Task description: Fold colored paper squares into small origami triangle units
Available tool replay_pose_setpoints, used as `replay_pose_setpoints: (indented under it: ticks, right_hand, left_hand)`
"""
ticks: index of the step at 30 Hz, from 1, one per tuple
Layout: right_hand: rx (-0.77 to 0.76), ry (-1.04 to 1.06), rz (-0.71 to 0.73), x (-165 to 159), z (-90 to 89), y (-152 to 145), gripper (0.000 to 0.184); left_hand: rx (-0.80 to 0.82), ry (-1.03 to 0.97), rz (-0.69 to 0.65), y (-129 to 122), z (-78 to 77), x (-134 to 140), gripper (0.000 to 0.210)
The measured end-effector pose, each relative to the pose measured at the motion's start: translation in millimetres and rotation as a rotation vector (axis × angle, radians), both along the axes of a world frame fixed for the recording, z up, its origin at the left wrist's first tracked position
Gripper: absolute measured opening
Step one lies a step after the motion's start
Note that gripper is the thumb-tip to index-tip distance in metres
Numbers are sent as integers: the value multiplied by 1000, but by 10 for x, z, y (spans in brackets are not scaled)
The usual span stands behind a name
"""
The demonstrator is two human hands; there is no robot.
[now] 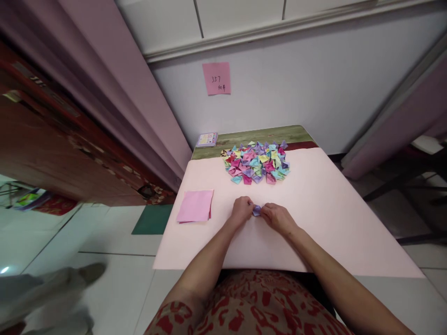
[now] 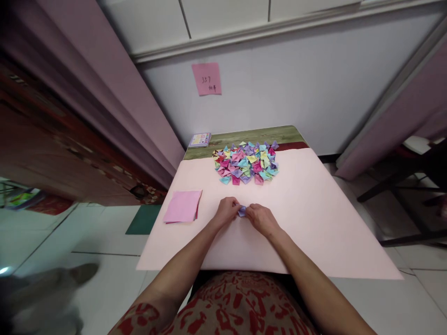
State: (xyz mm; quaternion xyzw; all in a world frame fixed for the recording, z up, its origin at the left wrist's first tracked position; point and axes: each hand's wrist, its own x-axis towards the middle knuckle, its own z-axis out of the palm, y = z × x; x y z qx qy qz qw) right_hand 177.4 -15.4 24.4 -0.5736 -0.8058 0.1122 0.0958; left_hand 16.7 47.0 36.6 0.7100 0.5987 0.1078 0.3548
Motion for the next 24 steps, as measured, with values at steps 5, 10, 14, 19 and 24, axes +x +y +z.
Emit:
replay_pose_setpoints:
  ticks: [5, 10, 14, 19, 24]
  right_hand:
    - [-18, 12, -8, 11, 43, 5, 25]
    - [40, 80, -17, 110, 1, -76, 22]
    - [94, 123, -21, 179, -75, -111, 25]
    - [146, 142, -26, 161, -117, -91, 28]
    - [167, 135, 36, 127, -127, -93, 29]
  left_hand:
    - [17, -24, 5, -4, 18, 1, 10]
    - [40, -115, 39, -19, -6, -125, 24]
    - [177, -210, 195, -117, -106, -284, 40]
    - [293, -296, 198, -299, -253, -390, 35]
    - [311, -344, 182, -328, -296, -413, 32]
